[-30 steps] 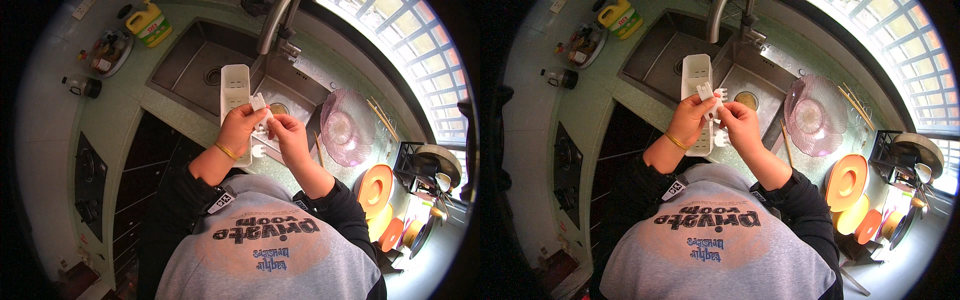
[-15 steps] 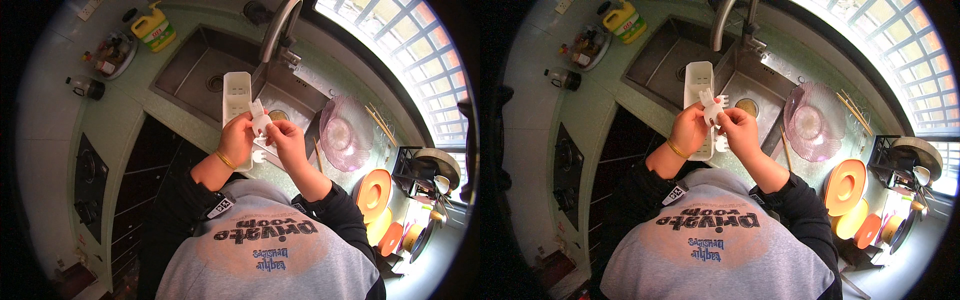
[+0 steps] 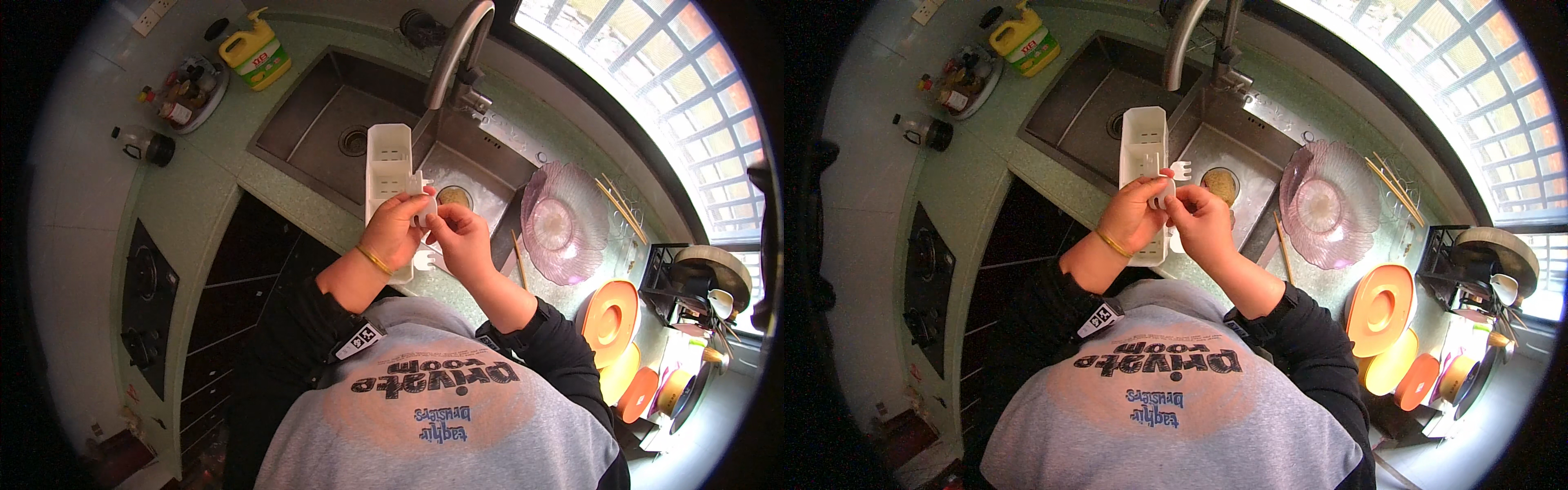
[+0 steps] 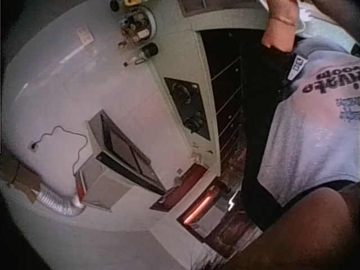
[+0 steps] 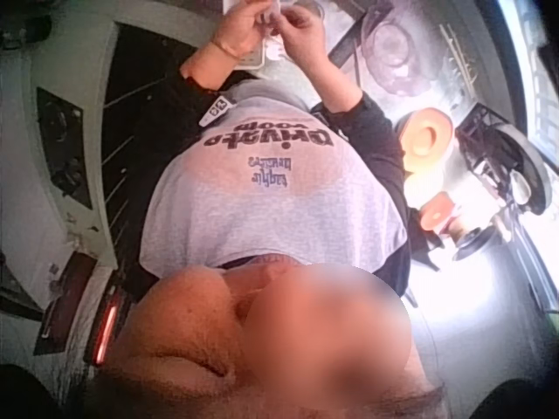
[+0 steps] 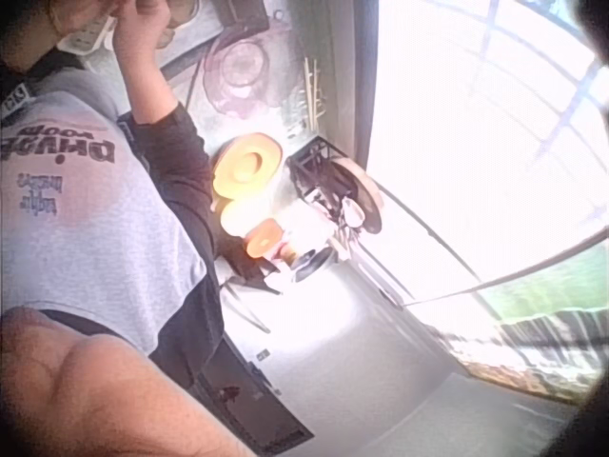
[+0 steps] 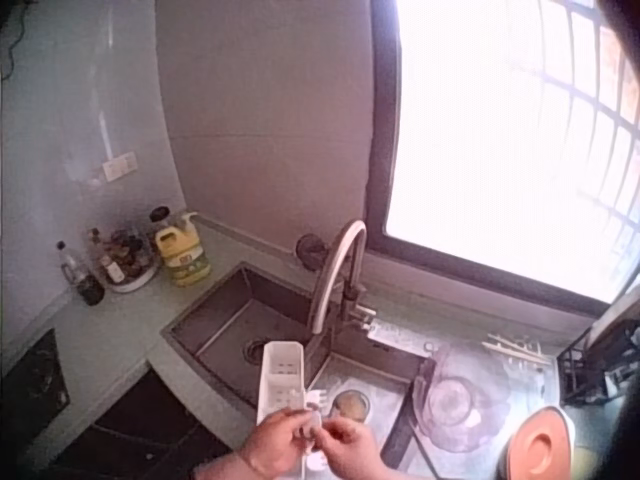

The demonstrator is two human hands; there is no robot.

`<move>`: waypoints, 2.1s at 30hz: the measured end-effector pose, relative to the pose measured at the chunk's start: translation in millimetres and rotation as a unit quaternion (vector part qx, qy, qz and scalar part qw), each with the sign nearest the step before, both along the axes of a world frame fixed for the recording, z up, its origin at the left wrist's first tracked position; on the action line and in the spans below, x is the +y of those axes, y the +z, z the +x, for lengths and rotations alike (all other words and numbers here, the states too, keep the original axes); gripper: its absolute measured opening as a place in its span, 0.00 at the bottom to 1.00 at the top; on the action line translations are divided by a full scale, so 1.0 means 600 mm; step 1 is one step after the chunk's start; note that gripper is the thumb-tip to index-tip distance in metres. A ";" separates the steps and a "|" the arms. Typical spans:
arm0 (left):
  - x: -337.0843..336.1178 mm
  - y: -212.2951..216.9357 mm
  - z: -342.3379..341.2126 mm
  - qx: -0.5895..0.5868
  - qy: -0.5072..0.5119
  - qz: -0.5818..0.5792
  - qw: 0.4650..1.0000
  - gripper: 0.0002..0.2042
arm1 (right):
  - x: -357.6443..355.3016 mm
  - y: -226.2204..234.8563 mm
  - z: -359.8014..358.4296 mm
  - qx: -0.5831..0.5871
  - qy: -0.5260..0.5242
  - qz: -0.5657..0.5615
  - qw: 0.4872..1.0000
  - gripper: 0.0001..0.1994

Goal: The person assembles a white plastic organizer by inserting small white plastic pieces into its slots, then carries it to a bathroom and mounts it on the wall. Afterwards, they wipe a small plastic container with a blue cloth at the sink.

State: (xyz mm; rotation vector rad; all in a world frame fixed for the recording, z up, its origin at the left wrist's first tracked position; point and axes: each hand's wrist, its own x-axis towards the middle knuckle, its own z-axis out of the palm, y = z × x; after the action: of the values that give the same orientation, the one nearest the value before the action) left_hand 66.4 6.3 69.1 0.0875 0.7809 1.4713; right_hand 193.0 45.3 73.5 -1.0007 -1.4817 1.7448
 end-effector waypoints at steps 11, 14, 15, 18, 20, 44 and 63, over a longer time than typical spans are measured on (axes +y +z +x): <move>-0.004 0.011 -0.003 -0.028 0.008 -0.003 1.000 0.08 | 0.003 -0.003 -0.005 0.002 -0.011 0.006 1.000 0.09; -0.004 0.012 -0.004 0.006 0.011 -0.013 1.000 0.09 | 0.000 -0.007 -0.010 -0.016 0.005 0.013 1.000 0.09; -0.004 0.014 -0.005 0.033 0.000 -0.019 0.999 0.09 | 0.000 -0.008 -0.011 -0.039 0.017 0.001 0.999 0.09; -0.004 0.013 -0.006 0.059 -0.004 -0.019 0.998 0.09 | 0.002 -0.009 -0.012 0.012 0.022 -0.029 0.999 0.09; -0.005 0.015 -0.008 0.063 -0.015 -0.002 0.998 0.10 | 0.006 -0.008 -0.010 0.066 0.031 -0.079 0.994 0.08; -0.015 0.001 -0.053 0.126 -0.005 0.166 0.978 0.12 | 0.001 0.005 -0.006 -0.066 -0.013 0.146 0.987 0.05; -0.054 0.018 -0.097 0.166 -0.048 0.126 0.977 0.16 | 0.020 -0.002 -0.011 0.144 0.007 -0.079 0.986 0.10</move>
State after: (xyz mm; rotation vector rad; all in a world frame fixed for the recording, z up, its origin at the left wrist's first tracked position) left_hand 8.2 -26.1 80.0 0.5675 0.8400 1.4759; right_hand 186.3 57.4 72.0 -0.7754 -1.1875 1.9472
